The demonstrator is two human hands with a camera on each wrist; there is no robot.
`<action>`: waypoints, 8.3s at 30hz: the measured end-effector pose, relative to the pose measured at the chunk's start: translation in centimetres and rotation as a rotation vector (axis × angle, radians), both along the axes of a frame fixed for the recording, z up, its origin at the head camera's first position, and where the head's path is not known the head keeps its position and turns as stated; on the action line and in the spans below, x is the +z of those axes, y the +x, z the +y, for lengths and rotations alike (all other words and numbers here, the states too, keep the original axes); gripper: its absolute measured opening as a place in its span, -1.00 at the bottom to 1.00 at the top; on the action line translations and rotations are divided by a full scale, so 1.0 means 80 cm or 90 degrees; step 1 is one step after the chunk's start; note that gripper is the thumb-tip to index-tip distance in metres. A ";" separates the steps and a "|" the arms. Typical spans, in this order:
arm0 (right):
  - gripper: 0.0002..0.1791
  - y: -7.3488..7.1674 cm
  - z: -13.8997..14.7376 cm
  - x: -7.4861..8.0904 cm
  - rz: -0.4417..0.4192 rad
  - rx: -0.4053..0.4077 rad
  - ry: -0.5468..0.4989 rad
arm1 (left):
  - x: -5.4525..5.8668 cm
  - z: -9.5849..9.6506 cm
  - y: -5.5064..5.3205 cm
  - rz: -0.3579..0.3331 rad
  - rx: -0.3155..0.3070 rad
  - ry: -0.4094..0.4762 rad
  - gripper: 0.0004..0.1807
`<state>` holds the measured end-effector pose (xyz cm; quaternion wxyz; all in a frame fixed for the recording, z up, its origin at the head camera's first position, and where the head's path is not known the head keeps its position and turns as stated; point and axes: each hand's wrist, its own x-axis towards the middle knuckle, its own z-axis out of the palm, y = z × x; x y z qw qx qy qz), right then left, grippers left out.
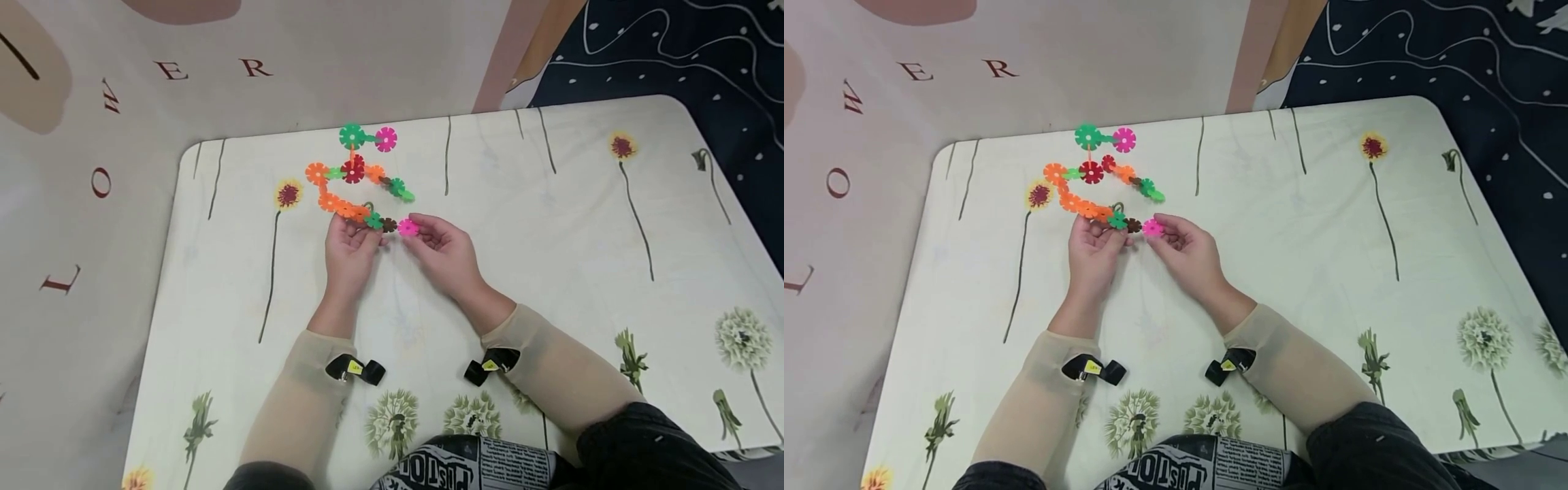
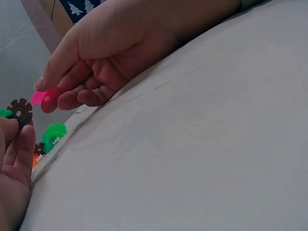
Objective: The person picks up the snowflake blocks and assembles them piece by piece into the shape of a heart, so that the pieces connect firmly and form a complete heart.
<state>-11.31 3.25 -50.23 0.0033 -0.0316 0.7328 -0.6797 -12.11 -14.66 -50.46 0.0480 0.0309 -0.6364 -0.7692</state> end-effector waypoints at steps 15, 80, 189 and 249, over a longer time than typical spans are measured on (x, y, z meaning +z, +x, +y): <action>-0.71 0.001 -0.005 -0.003 0.008 0.027 0.017 | 0.019 -0.080 -0.020 0.027 0.155 0.077 -0.50; -0.63 -0.044 -0.004 0.007 -0.328 0.187 -0.334 | 0.002 -0.014 0.009 -0.014 0.074 0.021 -0.36; -0.77 -0.163 -0.024 0.027 0.038 0.240 0.378 | 0.012 -0.028 0.000 -0.048 0.141 0.214 -0.37; -0.69 -0.125 0.023 0.016 -0.336 0.268 -0.043 | 0.013 -0.047 0.013 -0.011 0.060 -0.011 -0.71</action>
